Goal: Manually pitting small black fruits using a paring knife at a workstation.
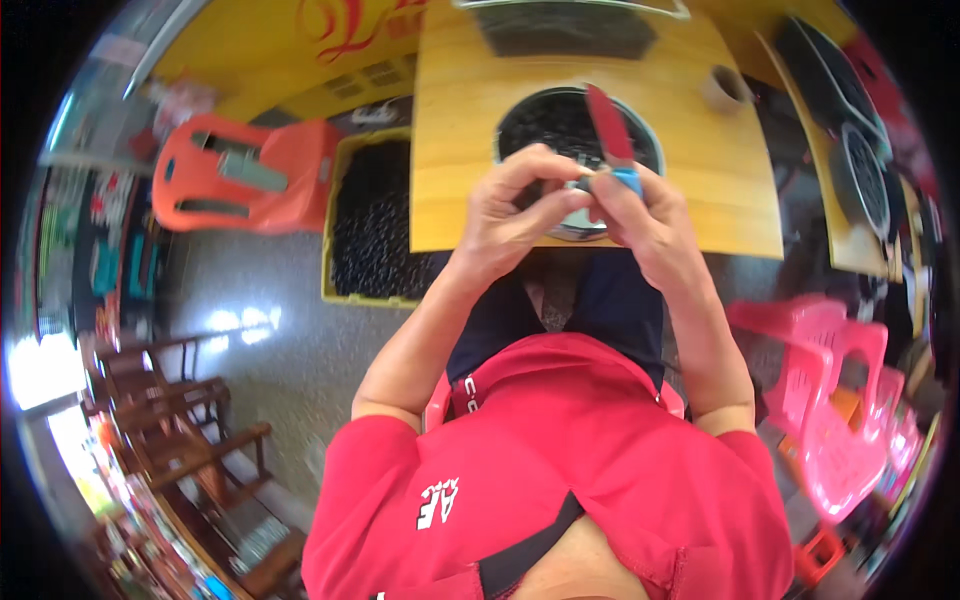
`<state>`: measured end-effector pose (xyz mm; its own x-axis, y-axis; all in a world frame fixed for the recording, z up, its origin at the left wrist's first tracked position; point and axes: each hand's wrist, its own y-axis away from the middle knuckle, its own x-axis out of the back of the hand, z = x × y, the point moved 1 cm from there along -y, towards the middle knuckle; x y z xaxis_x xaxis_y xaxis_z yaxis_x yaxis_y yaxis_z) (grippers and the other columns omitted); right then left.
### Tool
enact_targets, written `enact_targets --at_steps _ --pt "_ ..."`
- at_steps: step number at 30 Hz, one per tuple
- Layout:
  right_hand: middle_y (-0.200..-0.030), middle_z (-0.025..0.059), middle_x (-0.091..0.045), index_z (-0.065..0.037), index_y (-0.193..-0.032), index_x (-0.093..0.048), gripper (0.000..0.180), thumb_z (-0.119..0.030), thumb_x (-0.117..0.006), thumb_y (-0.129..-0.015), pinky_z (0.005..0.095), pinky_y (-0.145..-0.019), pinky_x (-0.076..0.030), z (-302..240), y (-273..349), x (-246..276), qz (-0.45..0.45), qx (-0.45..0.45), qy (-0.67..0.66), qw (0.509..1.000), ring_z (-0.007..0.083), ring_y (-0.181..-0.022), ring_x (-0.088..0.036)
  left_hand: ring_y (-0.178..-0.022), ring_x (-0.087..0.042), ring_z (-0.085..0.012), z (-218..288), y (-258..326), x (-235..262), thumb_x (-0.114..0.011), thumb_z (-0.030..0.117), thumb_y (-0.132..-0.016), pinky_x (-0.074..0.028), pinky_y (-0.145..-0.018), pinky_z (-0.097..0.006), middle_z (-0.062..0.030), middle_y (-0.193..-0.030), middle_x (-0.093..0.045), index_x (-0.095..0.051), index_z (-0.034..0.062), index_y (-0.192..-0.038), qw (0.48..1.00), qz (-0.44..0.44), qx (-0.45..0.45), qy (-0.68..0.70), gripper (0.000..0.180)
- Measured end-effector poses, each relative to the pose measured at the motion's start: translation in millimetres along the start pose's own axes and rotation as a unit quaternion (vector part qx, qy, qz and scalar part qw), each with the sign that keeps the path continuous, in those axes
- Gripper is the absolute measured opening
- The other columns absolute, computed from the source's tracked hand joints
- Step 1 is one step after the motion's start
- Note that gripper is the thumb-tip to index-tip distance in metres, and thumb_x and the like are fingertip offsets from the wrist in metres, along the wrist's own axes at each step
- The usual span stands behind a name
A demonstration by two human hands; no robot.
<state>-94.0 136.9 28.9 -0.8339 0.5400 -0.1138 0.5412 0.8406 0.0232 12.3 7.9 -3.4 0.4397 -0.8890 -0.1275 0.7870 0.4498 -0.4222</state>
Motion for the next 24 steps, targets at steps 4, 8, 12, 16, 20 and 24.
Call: enact_targets --at_steps 4,8,12,16,20,24 --pt "-0.069 -0.0036 -0.055 -0.005 -0.089 -0.062 0.021 -0.025 -0.059 -0.096 0.0168 -0.046 -0.027 6.5 -2.7 -10.6 -0.056 -0.034 -0.012 0.998 0.0003 -0.053 -0.039 -0.064 -0.045 -0.0061 6.1 28.4 22.1 -0.067 0.002 -0.086 -0.037 -0.058 -0.019 0.0024 -0.078 -0.051 -0.06 0.0024 -0.1 0.992 0.022 0.077 0.096 0.016" --pt "-0.073 0.0004 -0.055 -0.004 -0.092 -0.061 0.02 -0.022 -0.057 -0.097 0.0169 -0.046 -0.027 12.4 -9.5 10.2 0.014 0.006 -0.012 1.0 0.0006 -0.052 -0.038 -0.051 -0.04 -0.0113 3.9 73.9 83.3 -0.05 0.009 -0.086 -0.031 -0.046 -0.022 -0.0072 -0.081 -0.051 -0.053 0.0035 -0.09 0.938 0.187 0.098 0.275 0.008" --pt "-0.076 0.002 -0.054 -0.003 -0.093 -0.06 0.019 -0.022 -0.056 -0.097 0.0176 -0.045 -0.027 14.9 -9.4 65.0 0.108 0.029 -0.033 0.993 0.0024 -0.05 -0.037 -0.063 -0.046 -0.016 -57.7 137.3 175.4 -0.057 0.019 -0.079 -0.033 -0.047 -0.023 -0.0087 -0.089 -0.054 -0.058 0.0074 -0.087 0.862 0.347 0.106 0.354 0.014" --pt "-0.076 0.0022 -0.054 -0.004 -0.094 -0.059 0.018 -0.022 -0.056 -0.097 0.0175 -0.044 -0.028 18.6 -7.3 103.6 0.175 0.021 -0.025 0.984 0.0031 -0.048 -0.037 -0.07 -0.054 -0.0234 -146.0 214.7 262.9 -0.056 0.014 -0.077 -0.046 -0.056 -0.027 -0.0125 -0.086 -0.057 -0.057 0.0039 -0.083 0.768 0.533 0.215 0.283 0.012" --pt "-0.077 0.001 -0.054 -0.003 -0.096 -0.059 0.02 -0.023 -0.059 -0.095 0.0174 -0.043 -0.028 48.5 -6.6 128.5 0.239 -0.035 0.007 0.97 0.0021 -0.048 -0.037 -0.104 -0.053 -0.0304 -197.6 253.2 303.7 -0.055 0.022 -0.079 -0.029 -0.106 -0.061 -0.0124 -0.102 -0.059 -0.057 0.0031 -0.095 0.662 0.64 0.234 0.311 0.025" --pt "-0.075 -0.0011 -0.055 -0.003 -0.094 -0.06 0.019 -0.022 -0.06 -0.094 0.0173 -0.041 -0.028 70.6 -14.8 126.1 0.222 -0.065 0.014 0.973 0.0013 -0.047 -0.039 -0.14 -0.021 -0.0342 -180.3 274.2 338.1 -0.049 0.038 -0.083 -0.001 -0.113 -0.06 -0.0138 -0.149 -0.029 -0.032 0.0039 -0.141 0.648 0.685 0.252 0.219 0.07"
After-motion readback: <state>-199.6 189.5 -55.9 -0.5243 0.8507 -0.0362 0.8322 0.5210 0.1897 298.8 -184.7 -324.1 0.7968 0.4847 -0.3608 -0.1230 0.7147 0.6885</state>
